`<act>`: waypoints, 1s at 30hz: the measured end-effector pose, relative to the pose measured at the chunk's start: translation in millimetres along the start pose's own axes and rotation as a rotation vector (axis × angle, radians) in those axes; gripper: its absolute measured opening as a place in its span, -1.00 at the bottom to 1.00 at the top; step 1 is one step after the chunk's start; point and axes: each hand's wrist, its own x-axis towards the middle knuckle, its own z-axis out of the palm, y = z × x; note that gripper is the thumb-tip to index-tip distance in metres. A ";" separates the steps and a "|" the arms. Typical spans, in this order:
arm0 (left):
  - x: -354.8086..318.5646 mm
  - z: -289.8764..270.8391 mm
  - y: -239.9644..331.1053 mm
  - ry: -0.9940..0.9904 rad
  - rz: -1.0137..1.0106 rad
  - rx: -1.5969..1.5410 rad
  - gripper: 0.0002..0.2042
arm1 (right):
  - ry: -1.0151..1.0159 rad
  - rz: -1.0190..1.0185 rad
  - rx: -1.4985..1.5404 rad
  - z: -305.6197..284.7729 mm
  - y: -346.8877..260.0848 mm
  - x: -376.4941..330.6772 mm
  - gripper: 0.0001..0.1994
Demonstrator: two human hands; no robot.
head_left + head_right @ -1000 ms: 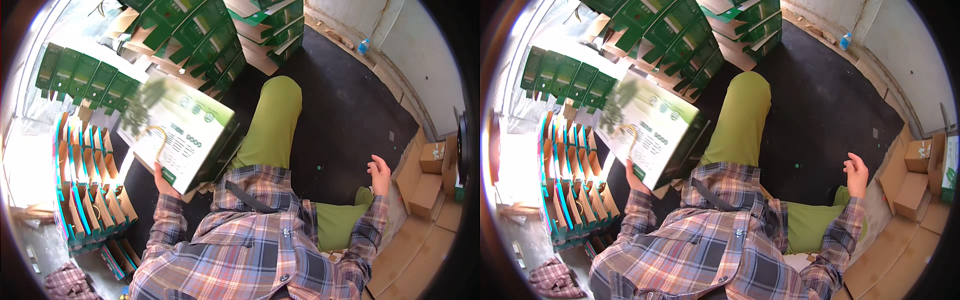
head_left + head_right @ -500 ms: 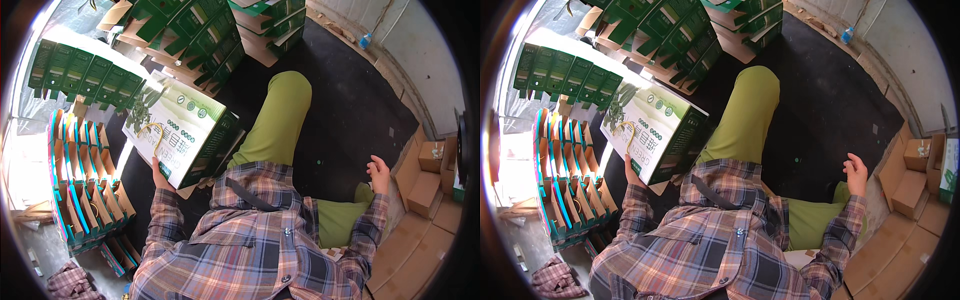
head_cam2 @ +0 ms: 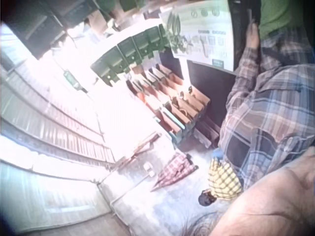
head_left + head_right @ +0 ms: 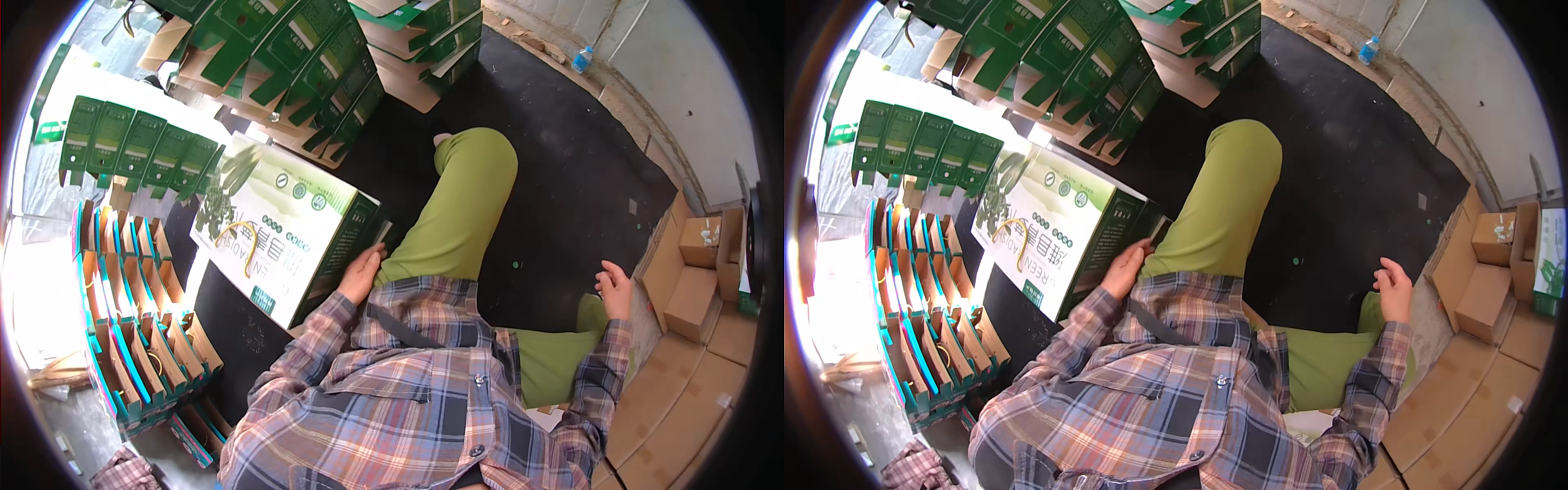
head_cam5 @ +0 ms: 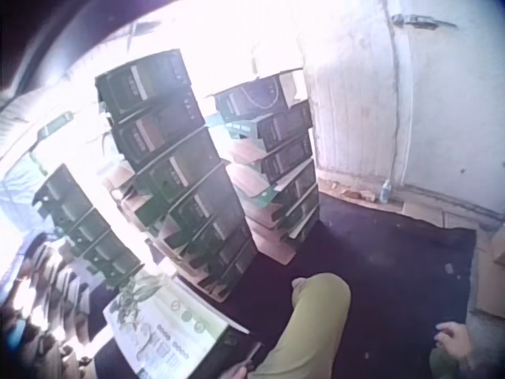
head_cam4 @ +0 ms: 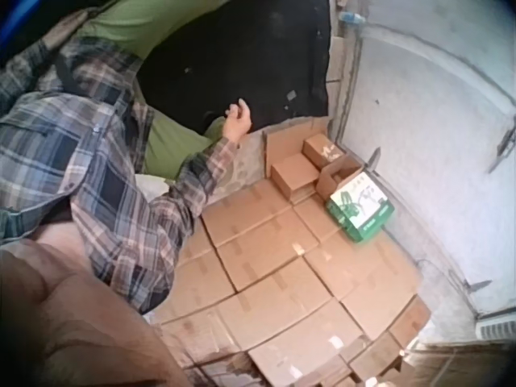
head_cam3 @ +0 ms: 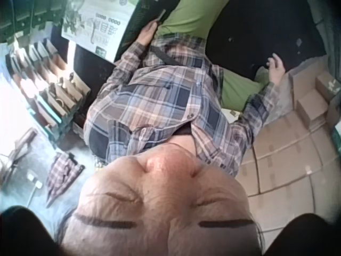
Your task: Folding and assembling cardboard boxes from flat printed sheets in a production environment.
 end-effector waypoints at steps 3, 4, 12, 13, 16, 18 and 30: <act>32.1 -40.7 -137.1 -0.141 -0.090 0.404 -0.36 | -0.011 0.010 0.033 -0.8 13.1 0.7 -0.68; 32.1 -52.6 -169.1 -0.098 -0.115 0.420 -0.34 | -0.028 0.012 0.041 2.9 14.9 2.7 -0.68; 36.9 -36.4 -172.0 -0.032 -0.135 0.528 -0.37 | 0.044 0.090 0.086 -17.4 33.1 -3.2 -0.68; 38.0 -38.3 -165.5 0.026 -0.179 0.575 -0.38 | 0.045 0.087 0.086 -17.2 32.4 -2.6 -0.68; 41.7 -59.9 -149.1 0.106 -0.255 0.647 -0.40 | 0.039 0.092 0.046 -12.0 25.2 -1.0 -0.68; 53.4 -82.9 -144.7 0.127 -0.264 0.722 -0.39 | 0.033 0.116 0.051 -10.6 23.3 -0.2 -0.69; 120.7 -165.9 -126.6 0.178 -0.376 0.881 -0.39 | 0.069 0.151 0.037 -10.3 24.1 0.8 -0.72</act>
